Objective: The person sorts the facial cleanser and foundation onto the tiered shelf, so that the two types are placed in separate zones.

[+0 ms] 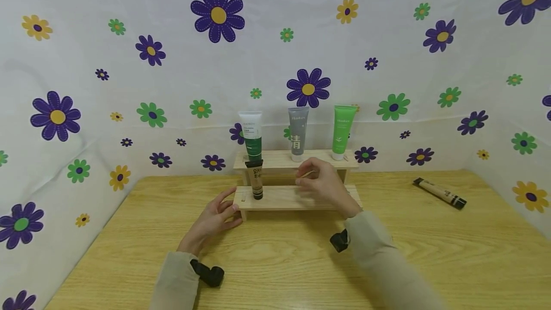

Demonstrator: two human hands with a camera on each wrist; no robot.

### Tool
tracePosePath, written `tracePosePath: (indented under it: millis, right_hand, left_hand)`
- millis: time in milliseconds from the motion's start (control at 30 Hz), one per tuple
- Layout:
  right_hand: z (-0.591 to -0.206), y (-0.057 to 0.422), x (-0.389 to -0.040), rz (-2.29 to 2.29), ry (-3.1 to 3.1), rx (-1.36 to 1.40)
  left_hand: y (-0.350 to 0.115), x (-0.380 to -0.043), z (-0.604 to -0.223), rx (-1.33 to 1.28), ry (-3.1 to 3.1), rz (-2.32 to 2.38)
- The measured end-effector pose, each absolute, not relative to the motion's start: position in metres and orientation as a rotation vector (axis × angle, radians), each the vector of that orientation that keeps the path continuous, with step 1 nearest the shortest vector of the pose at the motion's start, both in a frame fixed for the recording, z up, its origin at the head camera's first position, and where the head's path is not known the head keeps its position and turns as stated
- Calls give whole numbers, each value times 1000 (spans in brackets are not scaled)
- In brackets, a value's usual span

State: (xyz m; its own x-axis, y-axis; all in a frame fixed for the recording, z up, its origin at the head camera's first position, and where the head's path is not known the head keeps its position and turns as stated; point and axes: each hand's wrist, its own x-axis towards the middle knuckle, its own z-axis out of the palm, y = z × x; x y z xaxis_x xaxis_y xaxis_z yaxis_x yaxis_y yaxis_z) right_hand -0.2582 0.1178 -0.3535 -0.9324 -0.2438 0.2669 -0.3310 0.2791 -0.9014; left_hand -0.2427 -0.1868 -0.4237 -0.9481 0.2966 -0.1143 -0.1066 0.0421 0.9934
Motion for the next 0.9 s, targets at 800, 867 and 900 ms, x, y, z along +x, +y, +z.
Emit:
tracePosePath:
  millis: [800, 867, 900]
  right_hand:
    - [-360, 220, -244, 1724, -2444, 368]
    - [-360, 227, -243, 1713, -2452, 348]
    - [-360, 231, -243, 1706, -2454, 339]
  left_hand:
    - [-187, -243, -423, 156, 2044, 1977]
    - [-187, -243, -423, 161, 2044, 1976]
    - [-187, -243, -423, 164, 2043, 1977]
